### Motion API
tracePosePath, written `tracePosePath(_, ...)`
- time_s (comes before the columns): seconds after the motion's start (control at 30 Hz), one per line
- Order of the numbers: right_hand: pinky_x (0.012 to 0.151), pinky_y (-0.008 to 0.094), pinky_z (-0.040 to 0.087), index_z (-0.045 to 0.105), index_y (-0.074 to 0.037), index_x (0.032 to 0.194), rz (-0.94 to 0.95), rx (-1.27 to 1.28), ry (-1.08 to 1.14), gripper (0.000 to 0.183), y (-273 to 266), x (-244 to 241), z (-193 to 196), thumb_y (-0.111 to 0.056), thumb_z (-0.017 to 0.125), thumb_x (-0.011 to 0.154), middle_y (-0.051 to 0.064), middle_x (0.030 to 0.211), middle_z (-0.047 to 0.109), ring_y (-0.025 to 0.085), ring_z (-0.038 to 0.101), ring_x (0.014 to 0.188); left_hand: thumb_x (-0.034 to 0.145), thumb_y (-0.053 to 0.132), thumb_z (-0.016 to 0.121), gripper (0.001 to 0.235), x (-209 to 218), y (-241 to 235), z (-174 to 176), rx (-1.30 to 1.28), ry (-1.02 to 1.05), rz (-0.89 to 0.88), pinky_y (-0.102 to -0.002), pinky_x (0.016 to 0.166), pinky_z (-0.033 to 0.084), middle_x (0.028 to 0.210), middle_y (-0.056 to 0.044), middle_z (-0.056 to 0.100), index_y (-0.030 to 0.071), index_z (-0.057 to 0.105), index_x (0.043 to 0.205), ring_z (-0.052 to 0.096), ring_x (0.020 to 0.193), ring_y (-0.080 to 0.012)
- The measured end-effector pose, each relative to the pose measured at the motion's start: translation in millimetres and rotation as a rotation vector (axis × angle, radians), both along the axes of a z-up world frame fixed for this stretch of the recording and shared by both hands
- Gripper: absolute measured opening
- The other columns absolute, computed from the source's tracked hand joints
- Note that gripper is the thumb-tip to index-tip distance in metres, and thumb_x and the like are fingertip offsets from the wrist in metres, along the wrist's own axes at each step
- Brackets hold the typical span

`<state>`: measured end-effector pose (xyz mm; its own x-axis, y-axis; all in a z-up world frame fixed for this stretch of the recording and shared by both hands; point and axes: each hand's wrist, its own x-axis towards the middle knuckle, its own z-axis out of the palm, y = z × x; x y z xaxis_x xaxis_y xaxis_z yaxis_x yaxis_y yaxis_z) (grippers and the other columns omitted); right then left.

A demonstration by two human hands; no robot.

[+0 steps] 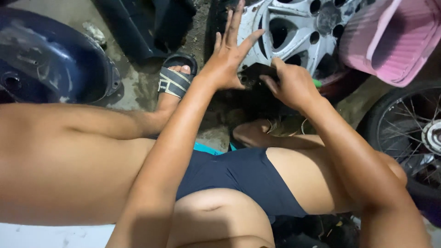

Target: The person sits on the floor and uses a scraper tool to remove debris from the treads of a car tire. They repeatedly scrape the tire surface and pull out small pieces of debris with their fingers.

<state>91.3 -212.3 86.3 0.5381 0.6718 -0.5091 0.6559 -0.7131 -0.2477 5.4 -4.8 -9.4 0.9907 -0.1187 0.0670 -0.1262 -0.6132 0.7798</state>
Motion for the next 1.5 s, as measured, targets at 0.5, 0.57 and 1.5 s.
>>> tracePosePath(0.5, 0.058, 0.048, 0.043, 0.057, -0.011, 0.087, 0.078, -0.12, 0.025, 0.057, 28, 33, 1, -0.065, 0.073, 0.092, 0.01, 0.069, 0.065, 0.039, 0.063, 0.065, 0.061, 0.024, 0.111, 0.134, -1, 4, 12, -0.066, 0.06, -0.005, -0.085, 0.113, 0.021, 0.164, -0.005, -0.037, 0.023, 0.032, 0.169, -0.02, 0.157, -0.0473)
tracePosePath(0.57, 0.058, 0.048, 0.043, 0.058, -0.01, 0.088, 0.061, -0.09, 0.032, 0.057, 22, 34, -5, -0.065, 0.074, 0.09, 0.011, 0.067, 0.065, 0.041, 0.063, 0.065, 0.061, 0.025, 0.111, 0.133, 1, 3, 11, -0.056, 0.059, -0.009, -0.087, 0.11, 0.021, 0.164, -0.006, -0.036, 0.021, 0.032, 0.168, -0.019, 0.156, -0.0487)
tracePosePath(1.5, 0.047, 0.05, 0.038, 0.045, -0.006, 0.095, 0.23, 0.263, -0.32, 0.05, -17, 15, -20, -0.038, 0.084, 0.095, 0.014, 0.064, 0.05, 0.038, 0.05, 0.055, 0.062, 0.024, 0.111, 0.142, 5, 2, 15, -0.053, 0.119, -0.041, -0.088, 0.111, 0.016, 0.164, -0.009, -0.035, 0.019, 0.02, 0.17, -0.021, 0.156, -0.0508)
